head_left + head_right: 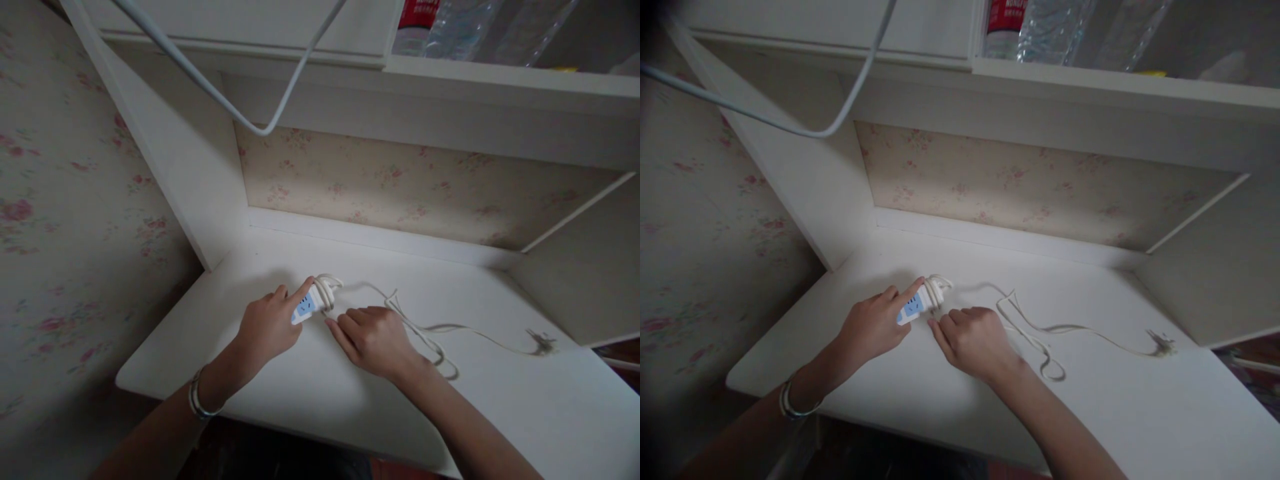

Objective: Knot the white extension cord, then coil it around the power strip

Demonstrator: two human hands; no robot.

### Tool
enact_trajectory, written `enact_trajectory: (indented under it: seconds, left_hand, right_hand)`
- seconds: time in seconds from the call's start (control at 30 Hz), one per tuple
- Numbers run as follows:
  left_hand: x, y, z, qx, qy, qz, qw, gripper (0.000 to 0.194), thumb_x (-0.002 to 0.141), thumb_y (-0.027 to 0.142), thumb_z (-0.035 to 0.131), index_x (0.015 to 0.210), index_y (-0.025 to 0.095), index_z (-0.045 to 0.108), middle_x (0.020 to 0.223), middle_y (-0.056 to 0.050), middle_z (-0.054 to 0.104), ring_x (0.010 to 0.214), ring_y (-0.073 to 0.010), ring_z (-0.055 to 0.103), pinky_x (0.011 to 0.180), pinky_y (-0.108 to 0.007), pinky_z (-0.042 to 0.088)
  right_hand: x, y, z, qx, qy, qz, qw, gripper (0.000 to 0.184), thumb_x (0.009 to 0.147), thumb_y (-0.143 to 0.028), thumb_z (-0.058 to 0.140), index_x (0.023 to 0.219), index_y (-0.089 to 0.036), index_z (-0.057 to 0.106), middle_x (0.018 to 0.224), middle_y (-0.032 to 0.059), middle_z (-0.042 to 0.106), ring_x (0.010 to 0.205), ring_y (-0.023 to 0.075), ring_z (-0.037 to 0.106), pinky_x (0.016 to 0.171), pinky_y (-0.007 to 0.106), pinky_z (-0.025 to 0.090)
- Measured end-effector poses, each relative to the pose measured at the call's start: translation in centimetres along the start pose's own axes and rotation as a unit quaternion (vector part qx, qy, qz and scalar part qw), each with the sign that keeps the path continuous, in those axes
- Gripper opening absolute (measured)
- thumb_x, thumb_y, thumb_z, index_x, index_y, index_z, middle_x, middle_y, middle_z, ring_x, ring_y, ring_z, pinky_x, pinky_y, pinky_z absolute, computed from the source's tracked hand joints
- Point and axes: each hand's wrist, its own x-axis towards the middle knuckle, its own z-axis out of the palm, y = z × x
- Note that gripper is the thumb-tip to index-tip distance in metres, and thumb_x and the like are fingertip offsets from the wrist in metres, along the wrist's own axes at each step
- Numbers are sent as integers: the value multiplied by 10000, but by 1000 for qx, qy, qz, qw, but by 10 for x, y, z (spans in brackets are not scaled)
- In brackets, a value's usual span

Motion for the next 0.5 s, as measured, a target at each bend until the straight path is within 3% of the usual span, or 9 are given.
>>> enact_trajectory:
  seconds: [0.13, 0.27, 0.4, 0.5]
  left_hand:
    - [-8, 8, 1, -8, -37, 51, 998, 814, 751, 231, 542, 1462, 391, 180, 1018, -52, 602, 852, -249, 627, 690, -342, 473]
    - [-19, 14, -4, -41, -88, 142, 985, 756, 700, 232, 560, 1404, 369, 321, 1020, -35, 623, 890, -255, 627, 715, -348, 473]
    - [-28, 17, -13, -59, -104, 206, 971, 796, 672, 234, 563, 1414, 366, 308, 970, -21, 630, 871, -252, 627, 693, -345, 460]
    - [-32, 17, -20, -83, -113, 245, 959, 797, 666, 237, 571, 1404, 393, 313, 930, 6, 627, 833, -228, 628, 681, -326, 446]
  right_hand:
    - [13, 12, -2, 13, 18, -67, 997, 380, 949, -264, 418, 617, -167, 577, 522, -4, 572, 463, 90, 430, 535, 305, 171]
    - [23, 25, 1, 67, 12, -72, 995, 446, 960, -295, 387, 571, -160, 558, 478, -11, 531, 435, 74, 373, 530, 286, 190]
    - [29, 38, 10, 176, -20, -9, 984, 516, 973, -341, 351, 517, -164, 514, 441, -19, 458, 425, 74, 375, 524, 260, 235]
    - [29, 46, 21, 294, -26, 78, 952, 552, 984, -390, 311, 531, -163, 529, 468, -16, 477, 448, 78, 435, 536, 234, 292]
